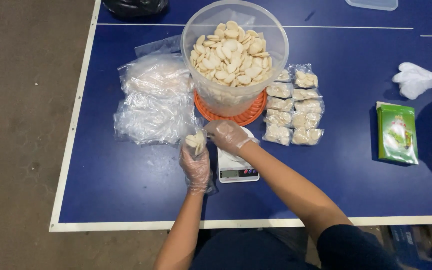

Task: The person is weighing and packaging small, white, circular food items into individual plastic bags using a digital scale.

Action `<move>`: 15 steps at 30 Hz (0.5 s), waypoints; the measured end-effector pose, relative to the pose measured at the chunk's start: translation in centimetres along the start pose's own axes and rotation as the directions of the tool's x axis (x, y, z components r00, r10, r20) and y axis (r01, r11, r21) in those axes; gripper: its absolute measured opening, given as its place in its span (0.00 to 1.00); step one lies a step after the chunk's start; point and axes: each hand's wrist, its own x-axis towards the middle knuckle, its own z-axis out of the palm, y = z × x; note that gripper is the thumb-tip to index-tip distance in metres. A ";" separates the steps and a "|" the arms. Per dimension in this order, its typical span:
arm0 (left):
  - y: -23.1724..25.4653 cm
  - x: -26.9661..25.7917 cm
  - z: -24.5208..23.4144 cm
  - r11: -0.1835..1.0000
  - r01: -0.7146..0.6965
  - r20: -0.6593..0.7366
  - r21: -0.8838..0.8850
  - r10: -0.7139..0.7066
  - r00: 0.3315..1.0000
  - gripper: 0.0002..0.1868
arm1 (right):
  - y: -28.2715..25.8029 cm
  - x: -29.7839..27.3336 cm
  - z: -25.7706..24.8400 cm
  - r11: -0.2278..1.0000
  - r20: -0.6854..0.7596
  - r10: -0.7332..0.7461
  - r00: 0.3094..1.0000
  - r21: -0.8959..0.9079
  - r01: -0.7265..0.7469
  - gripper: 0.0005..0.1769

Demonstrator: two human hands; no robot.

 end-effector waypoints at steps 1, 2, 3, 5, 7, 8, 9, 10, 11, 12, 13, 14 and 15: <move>-0.4 -0.3 0.1 1.000 -0.003 -0.002 -0.004 0.003 1.000 0.18 | -1.0 0.3 -2.3 1.000 -0.004 0.000 1.000 -0.004 0.000 0.05; -0.9 -0.6 0.3 1.000 -0.009 0.014 -0.020 0.010 1.000 0.18 | -2.0 0.6 -4.6 0.992 -0.170 0.039 0.985 0.126 -0.018 0.06; -1.3 -0.8 0.5 0.999 -0.016 0.030 -0.036 0.017 0.999 0.18 | -3.1 0.9 -6.9 0.967 -0.326 0.097 0.940 0.255 -0.011 0.07; -1.1 -1.1 0.7 0.997 -0.022 0.044 -0.069 0.025 0.999 0.17 | -4.2 0.8 -9.5 0.953 -0.426 0.178 0.887 0.298 -0.048 0.09; -0.5 -0.9 0.3 0.995 -0.028 0.060 -0.096 0.034 0.998 0.16 | -4.9 0.5 -11.1 0.934 -0.514 0.260 0.817 0.350 -0.077 0.12; 0.0 -0.5 0.0 0.992 -0.050 0.084 -0.114 0.060 0.995 0.18 | -5.0 0.4 -11.5 0.910 -0.466 0.236 0.853 0.414 -0.025 0.11; 0.5 -0.2 -0.3 0.989 -0.072 0.108 -0.132 0.086 0.990 0.19 | -5.0 0.2 -12.0 0.878 -0.418 0.206 0.885 0.479 0.022 0.09; 0.3 -0.2 -0.3 0.988 -0.074 0.106 -0.134 0.089 0.990 0.19 | -5.3 0.1 -12.3 0.878 -0.421 0.205 0.884 0.478 0.024 0.09; 0.2 -0.3 -0.2 0.990 -0.076 0.112 -0.123 0.090 0.990 0.20 | -5.5 0.0 -12.5 0.897 -0.351 0.122 0.928 0.439 0.048 0.08; 0.0 -0.4 -0.2 0.991 -0.077 0.117 -0.112 0.090 0.989 0.21 | -5.8 -0.2 -12.8 0.913 -0.274 0.040 0.961 0.401 0.077 0.07; 0.0 -0.3 -0.2 0.990 -0.079 0.115 -0.113 0.092 0.989 0.21 | -6.0 -0.1 -13.2 0.913 -0.277 0.038 0.960 0.400 0.079 0.07; 0.0 -0.3 -0.2 0.990 -0.072 0.119 -0.123 0.087 0.989 0.21 | -6.3 0.1 -13.5 0.907 -0.252 0.034 0.967 0.414 0.076 0.07; 0.1 -0.3 -0.2 0.989 -0.066 0.122 -0.133 0.082 0.989 0.21 | -6.5 0.2 -13.8 0.901 -0.228 0.029 0.973 0.427 0.073 0.08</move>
